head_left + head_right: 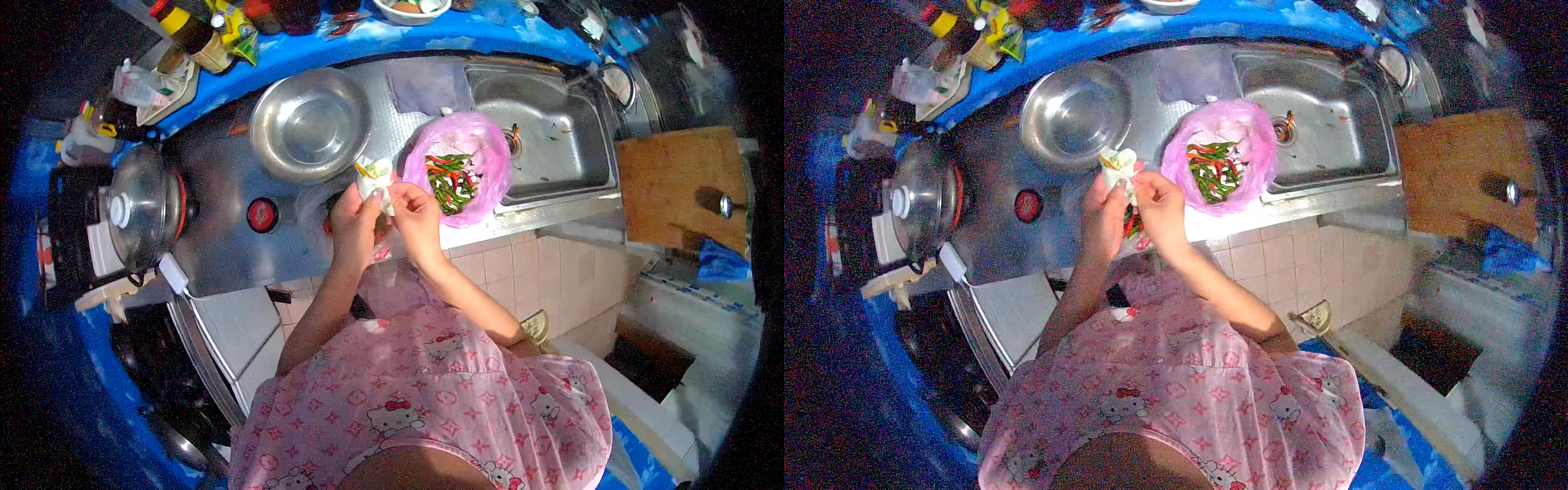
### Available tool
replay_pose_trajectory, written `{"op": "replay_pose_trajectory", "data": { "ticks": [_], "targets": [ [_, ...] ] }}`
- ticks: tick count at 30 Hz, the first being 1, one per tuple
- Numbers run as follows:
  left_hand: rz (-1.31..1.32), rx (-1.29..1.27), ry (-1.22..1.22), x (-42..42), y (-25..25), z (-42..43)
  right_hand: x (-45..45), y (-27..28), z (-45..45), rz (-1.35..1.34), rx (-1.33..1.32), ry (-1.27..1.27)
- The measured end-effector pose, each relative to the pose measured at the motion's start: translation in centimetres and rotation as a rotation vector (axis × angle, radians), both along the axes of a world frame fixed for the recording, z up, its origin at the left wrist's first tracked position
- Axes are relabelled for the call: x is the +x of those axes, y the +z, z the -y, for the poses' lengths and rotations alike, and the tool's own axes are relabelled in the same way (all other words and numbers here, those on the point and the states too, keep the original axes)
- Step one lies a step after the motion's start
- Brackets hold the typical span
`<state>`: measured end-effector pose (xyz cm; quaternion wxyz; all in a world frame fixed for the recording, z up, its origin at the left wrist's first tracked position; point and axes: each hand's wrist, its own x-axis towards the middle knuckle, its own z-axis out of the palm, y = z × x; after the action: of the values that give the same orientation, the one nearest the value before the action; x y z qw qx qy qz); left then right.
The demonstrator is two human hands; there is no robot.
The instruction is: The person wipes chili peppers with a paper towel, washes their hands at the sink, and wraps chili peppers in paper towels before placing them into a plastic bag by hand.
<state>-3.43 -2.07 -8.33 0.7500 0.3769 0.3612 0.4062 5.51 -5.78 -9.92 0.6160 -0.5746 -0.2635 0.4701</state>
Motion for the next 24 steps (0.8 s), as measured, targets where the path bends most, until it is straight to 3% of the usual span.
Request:
{"op": "replay_pose_trajectory", "data": {
  "ticks": [1,5,9,12,13,17,19,20,21,22,23,24],
  "targets": [
    [-0.002,-0.013,0.017,0.1,-0.1,0.1,-0.1,0.5,0.1,0.015,0.000,-0.017],
    [0.150,-0.041,0.126,-1.1,-4.8,-0.9,1.1,-0.1,0.8,-0.580,0.038,0.026],
    [0.342,0.065,0.260,-4.5,-4.9,-3.7,1.7,-4.3,1.9,-0.290,-0.164,-0.015],
    [0.361,-0.004,0.317,-6.2,-5.9,-5.2,1.9,-7.6,2.8,0.565,-0.122,0.313],
    [0.353,-0.009,0.303,-6.3,-5.4,-5.2,1.7,-7.6,3.1,0.844,-0.055,0.244],
    [0.345,-0.312,0.108,-4.1,-5.9,-5.0,5.2,-7.2,2.2,0.703,-0.138,0.079],
    [-0.470,0.462,-0.258,-2.2,-6.9,-4.2,9.5,-7.2,1.0,0.796,-0.124,-0.184],
    [-0.477,0.411,-0.316,-0.2,-6.3,-3.6,12.7,-8.5,0.9,0.814,-0.081,-0.279],
    [-0.485,0.360,-0.373,1.8,-5.6,-3.0,15.5,-8.3,1.0,1.011,-0.178,-0.384],
    [-0.085,-0.122,-0.285,4.3,-4.2,-3.1,18.2,-10.1,1.1,1.216,-0.294,-0.490],
    [-0.275,-0.034,-0.341,5.5,-8.4,-3.6,21.0,-12.4,1.5,1.217,-0.453,-0.540],
    [-0.444,-0.035,-0.363,7.3,-7.1,-3.7,23.3,-13.6,1.9,1.068,-0.607,-0.387]
  ]
}}
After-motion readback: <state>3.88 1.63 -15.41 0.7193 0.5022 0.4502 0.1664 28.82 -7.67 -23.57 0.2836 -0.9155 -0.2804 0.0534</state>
